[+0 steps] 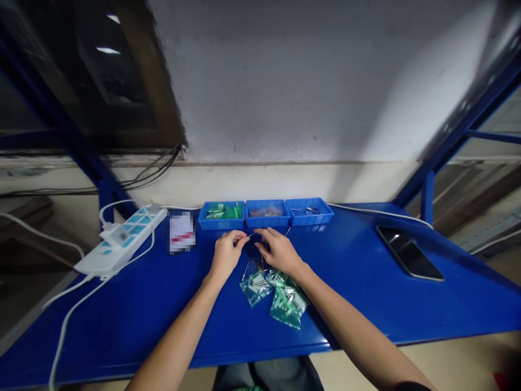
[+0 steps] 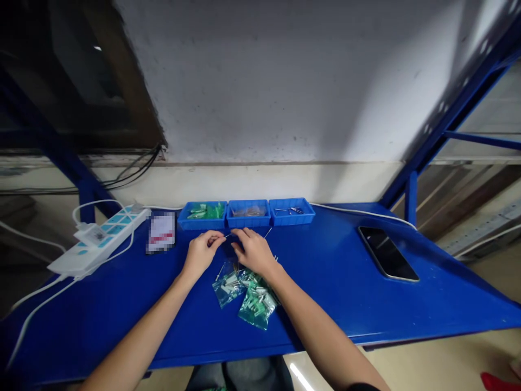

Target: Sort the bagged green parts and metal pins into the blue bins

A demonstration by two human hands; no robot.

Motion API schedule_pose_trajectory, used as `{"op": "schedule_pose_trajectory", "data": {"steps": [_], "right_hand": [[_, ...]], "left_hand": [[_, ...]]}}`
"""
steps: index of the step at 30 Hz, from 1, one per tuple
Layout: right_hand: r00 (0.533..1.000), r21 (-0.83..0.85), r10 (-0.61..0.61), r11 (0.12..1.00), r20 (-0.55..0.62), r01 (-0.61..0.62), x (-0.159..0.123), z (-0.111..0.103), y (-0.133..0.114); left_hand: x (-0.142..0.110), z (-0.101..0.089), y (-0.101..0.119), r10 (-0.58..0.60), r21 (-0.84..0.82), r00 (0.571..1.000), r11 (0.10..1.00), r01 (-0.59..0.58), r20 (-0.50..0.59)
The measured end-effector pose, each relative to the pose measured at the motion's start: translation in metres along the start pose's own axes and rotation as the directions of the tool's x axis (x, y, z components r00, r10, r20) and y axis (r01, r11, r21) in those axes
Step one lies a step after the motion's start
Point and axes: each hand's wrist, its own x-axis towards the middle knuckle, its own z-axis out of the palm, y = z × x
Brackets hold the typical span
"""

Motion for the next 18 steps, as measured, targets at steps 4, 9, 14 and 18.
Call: {"op": "schedule_pose_trajectory", "data": {"steps": [4,9,14,18], "right_hand": [[0.998,-0.034,-0.018,0.999,-0.054,0.016,-0.001,0.000,-0.003],[0.995,-0.029,-0.075,0.997,-0.070,0.073,-0.001,-0.009,0.003],[0.993,0.005,-0.103,0.995,-0.060,0.103,-0.001,-0.010,0.001],[0.994,0.028,-0.090,0.995,-0.061,0.092,-0.001,-0.011,0.002]], "left_hand": [[-0.002,-0.005,0.009,0.054,-0.026,0.998,0.998,-0.054,0.009],[-0.004,0.000,0.012,0.096,-0.056,0.990,0.994,-0.090,0.107],[-0.003,-0.001,0.012,0.084,-0.058,0.982,0.995,-0.075,0.171],[-0.003,-0.005,0.015,0.024,-0.038,0.985,0.999,-0.018,0.169]]}}
